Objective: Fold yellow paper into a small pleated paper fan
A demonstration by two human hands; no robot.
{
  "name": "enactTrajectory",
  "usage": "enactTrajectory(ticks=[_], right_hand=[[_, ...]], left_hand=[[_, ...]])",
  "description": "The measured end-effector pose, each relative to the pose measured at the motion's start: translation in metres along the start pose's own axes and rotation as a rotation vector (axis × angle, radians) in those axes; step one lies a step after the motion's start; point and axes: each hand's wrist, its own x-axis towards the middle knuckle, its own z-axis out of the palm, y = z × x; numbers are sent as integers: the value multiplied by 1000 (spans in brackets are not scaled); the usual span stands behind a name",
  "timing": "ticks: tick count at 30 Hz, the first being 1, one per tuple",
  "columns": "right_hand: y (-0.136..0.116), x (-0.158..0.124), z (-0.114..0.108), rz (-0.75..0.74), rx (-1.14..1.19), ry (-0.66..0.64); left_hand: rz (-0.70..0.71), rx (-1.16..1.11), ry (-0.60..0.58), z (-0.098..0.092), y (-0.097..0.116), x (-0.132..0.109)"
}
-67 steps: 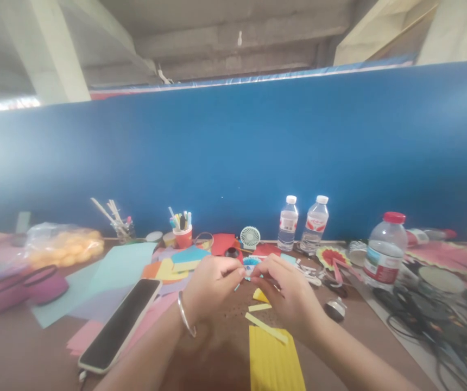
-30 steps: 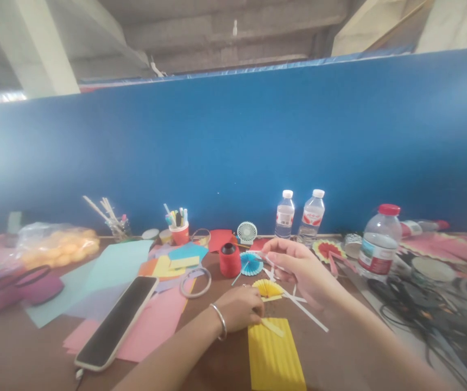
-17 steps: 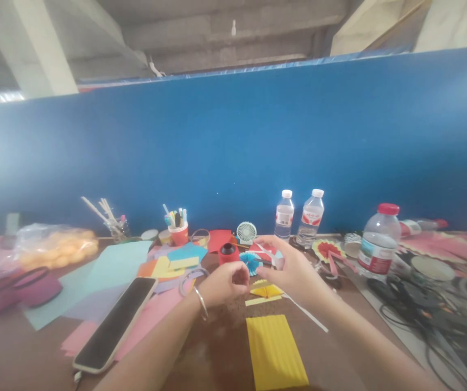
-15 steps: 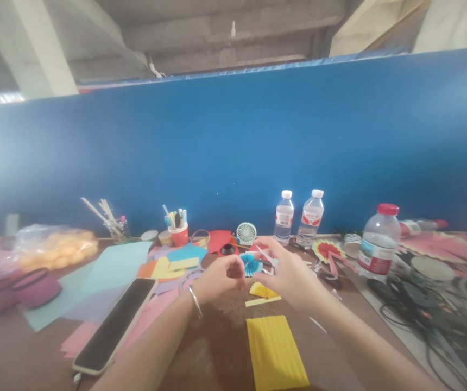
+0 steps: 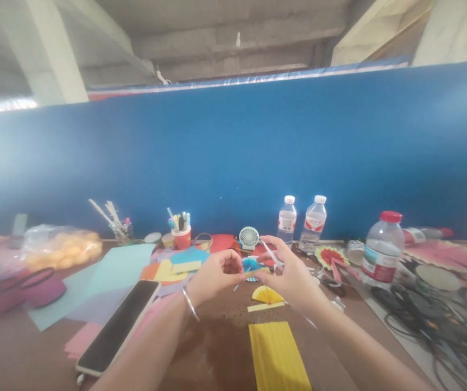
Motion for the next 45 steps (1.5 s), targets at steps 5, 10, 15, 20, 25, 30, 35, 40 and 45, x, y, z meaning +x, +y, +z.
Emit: enactTrajectory(ticks=[5,10,15,20,25,30,35,40,45], right_hand=[[1,2,3,104,243,-9],[8,0,16,190,662,161],[11,-7,28,229,816,255],[9,-11,34,276,854,230],[9,-14,42,229,848,225],[14,-10,43,206,872,287],[24,-2,37,226,866,402],[28,1,35,211,794,337],[22,-2,31,101,607,227]], left_hand=[[43,-98,122,0,3,-1],[247,-640,430,5,-5,2],[134,-712,366,26,-20,6],[79,-701,362,33,-20,3],[108,-735,421,25,-13,3],[120,-660,577,8,-16,9],[82,-386,600,-10,-20,11],[55,-192,535,-7,-25,12],[67,-5,509,1,-27,11]])
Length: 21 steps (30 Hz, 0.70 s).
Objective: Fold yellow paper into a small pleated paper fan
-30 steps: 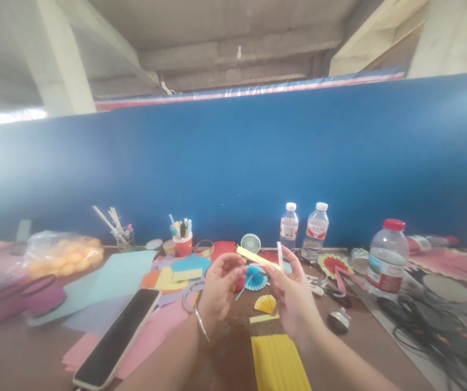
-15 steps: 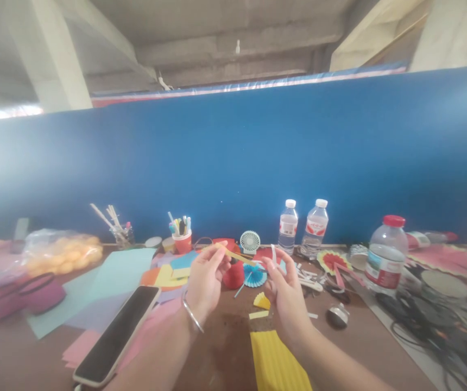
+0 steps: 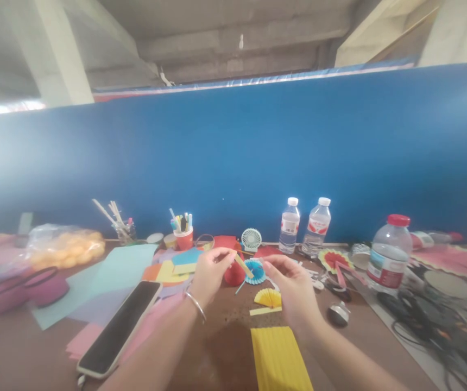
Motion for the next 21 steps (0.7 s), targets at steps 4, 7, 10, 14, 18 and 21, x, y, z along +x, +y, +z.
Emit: enactTrajectory(ticks=[4,7,10,14,18,21], right_hand=[[-9,-7,3,55,-78,-122],[-12,-13,7,139,-60,-159],[-10,-19,12,190,-3,-141],[-5,-23,15,185,114,-93],[2,-21,16,137,158,-42],[7,-18,15,110,132,-6]], left_hand=[[-18,-2,3,2,1,-1],[-8,33,-19,3,4,-3],[43,128,-55,5,12,-8],[42,215,-68,9,23,-15],[-16,162,-147,13,27,-20],[-67,39,-224,15,26,-22]])
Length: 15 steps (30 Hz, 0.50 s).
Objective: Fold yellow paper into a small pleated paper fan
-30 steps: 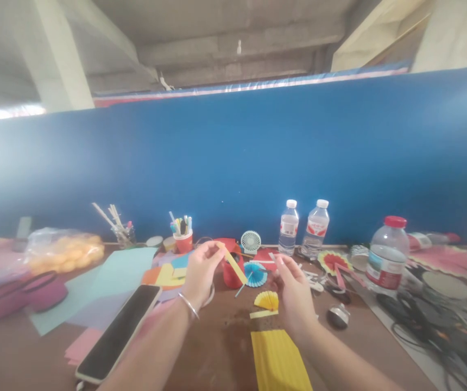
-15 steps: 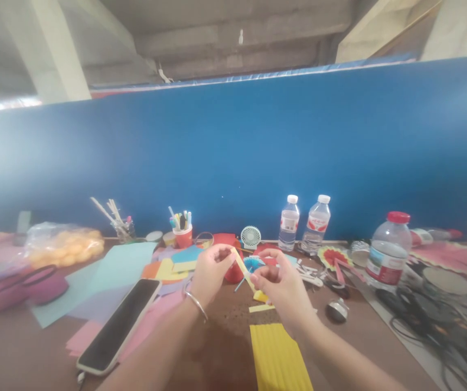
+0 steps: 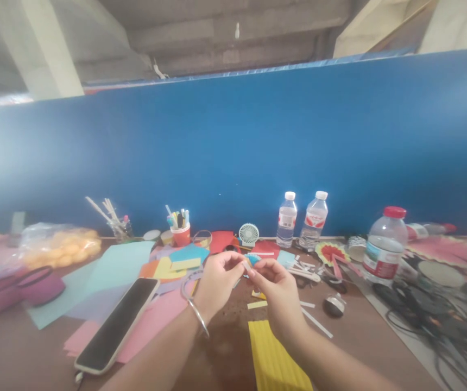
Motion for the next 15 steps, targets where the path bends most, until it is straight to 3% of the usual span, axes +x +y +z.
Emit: enactTrajectory(ticks=[15], right_hand=[[4,4,-4,-63,-66,64]], left_hand=[[-15,17,-15,2,-1,-2]])
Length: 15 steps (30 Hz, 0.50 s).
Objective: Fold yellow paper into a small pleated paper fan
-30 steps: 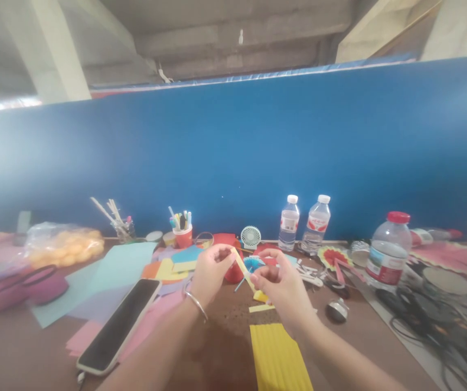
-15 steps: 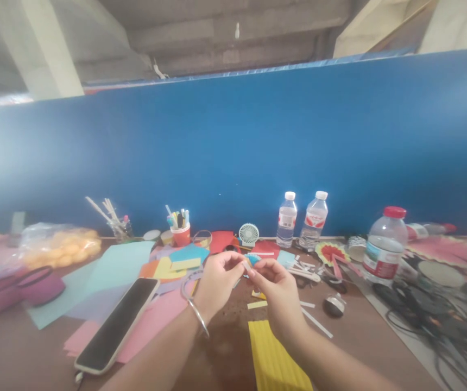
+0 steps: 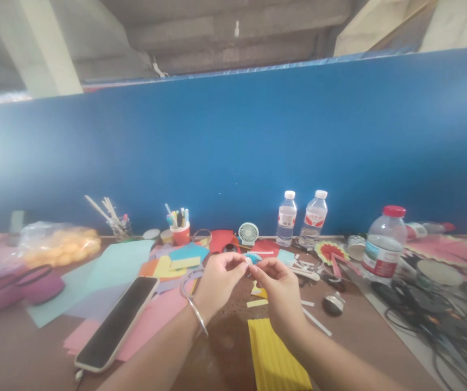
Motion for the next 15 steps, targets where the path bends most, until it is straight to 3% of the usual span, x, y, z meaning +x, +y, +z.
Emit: enactTrajectory(ticks=[15], right_hand=[[-4,0,1,24,-14,18]], left_hand=[[17,106,-6,-1,0,-1]])
